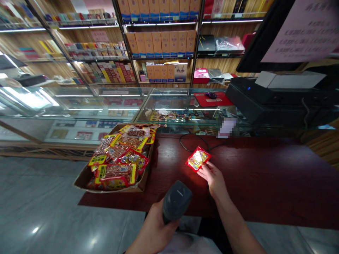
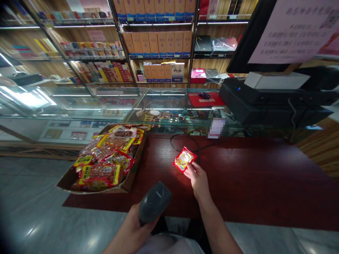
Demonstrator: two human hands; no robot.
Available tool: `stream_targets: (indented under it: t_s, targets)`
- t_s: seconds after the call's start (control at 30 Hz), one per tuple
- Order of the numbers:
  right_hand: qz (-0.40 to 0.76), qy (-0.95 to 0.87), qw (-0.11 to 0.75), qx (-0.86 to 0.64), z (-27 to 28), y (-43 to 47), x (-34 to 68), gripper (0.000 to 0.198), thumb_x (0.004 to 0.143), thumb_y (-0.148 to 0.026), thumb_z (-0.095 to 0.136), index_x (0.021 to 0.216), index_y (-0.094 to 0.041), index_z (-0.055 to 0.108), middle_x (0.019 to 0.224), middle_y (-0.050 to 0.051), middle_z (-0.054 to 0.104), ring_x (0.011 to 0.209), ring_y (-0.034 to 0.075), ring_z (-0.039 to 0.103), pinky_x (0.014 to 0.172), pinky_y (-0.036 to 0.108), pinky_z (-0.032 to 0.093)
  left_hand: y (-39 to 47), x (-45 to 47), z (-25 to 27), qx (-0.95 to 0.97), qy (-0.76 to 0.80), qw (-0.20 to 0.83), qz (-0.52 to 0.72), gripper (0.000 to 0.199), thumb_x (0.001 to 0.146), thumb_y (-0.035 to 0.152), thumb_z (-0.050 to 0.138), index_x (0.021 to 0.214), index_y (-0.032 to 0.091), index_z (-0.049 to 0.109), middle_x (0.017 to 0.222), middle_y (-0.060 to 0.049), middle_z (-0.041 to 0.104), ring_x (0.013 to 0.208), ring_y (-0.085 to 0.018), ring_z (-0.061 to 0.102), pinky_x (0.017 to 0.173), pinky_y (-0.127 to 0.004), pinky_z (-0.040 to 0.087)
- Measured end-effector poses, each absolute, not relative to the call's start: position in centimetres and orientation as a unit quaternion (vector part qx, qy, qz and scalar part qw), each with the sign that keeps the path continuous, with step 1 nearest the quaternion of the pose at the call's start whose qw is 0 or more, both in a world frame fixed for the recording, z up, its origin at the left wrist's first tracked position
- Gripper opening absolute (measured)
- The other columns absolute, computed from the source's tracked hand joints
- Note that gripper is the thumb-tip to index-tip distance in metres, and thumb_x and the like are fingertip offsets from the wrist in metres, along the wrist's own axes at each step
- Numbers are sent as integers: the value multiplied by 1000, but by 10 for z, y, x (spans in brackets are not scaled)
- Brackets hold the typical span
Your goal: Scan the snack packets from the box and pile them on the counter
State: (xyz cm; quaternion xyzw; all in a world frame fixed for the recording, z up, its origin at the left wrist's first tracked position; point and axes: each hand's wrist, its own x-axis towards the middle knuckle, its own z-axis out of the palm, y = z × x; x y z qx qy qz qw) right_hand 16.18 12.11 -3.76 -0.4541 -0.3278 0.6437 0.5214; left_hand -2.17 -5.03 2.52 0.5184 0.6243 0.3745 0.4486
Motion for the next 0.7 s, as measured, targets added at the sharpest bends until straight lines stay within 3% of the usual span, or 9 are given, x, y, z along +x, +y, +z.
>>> stream_targets:
  t_s: [0.23, 0.4, 0.7]
  targets:
    - [653, -344, 504, -450, -31, 116, 156, 47, 66, -53, 91, 99, -21, 79, 96, 7, 85, 94, 34, 80, 94, 49, 61, -42, -19, 21, 503, 633, 442, 388, 16, 82, 17, 61, 94, 12, 71, 86, -4, 71, 78, -17, 56, 75, -26, 47]
    - [651, -356, 499, -447, -22, 110, 154, 40, 67, -52, 90, 91, -22, 80, 87, 5, 85, 83, 32, 81, 88, 47, 63, -30, -12, 20, 498, 628, 434, 412, 19, 82, 18, 60, 95, 12, 72, 89, -5, 73, 82, -19, 61, 78, -28, 49]
    - [622, -378, 508, -462, -20, 115, 147, 49, 60, -57, 91, 90, -20, 80, 79, 2, 83, 71, 26, 78, 74, 40, 65, -39, -14, 31, 504, 635, 434, 393, 15, 82, 17, 61, 91, 12, 71, 84, -4, 70, 77, -17, 56, 72, -26, 47]
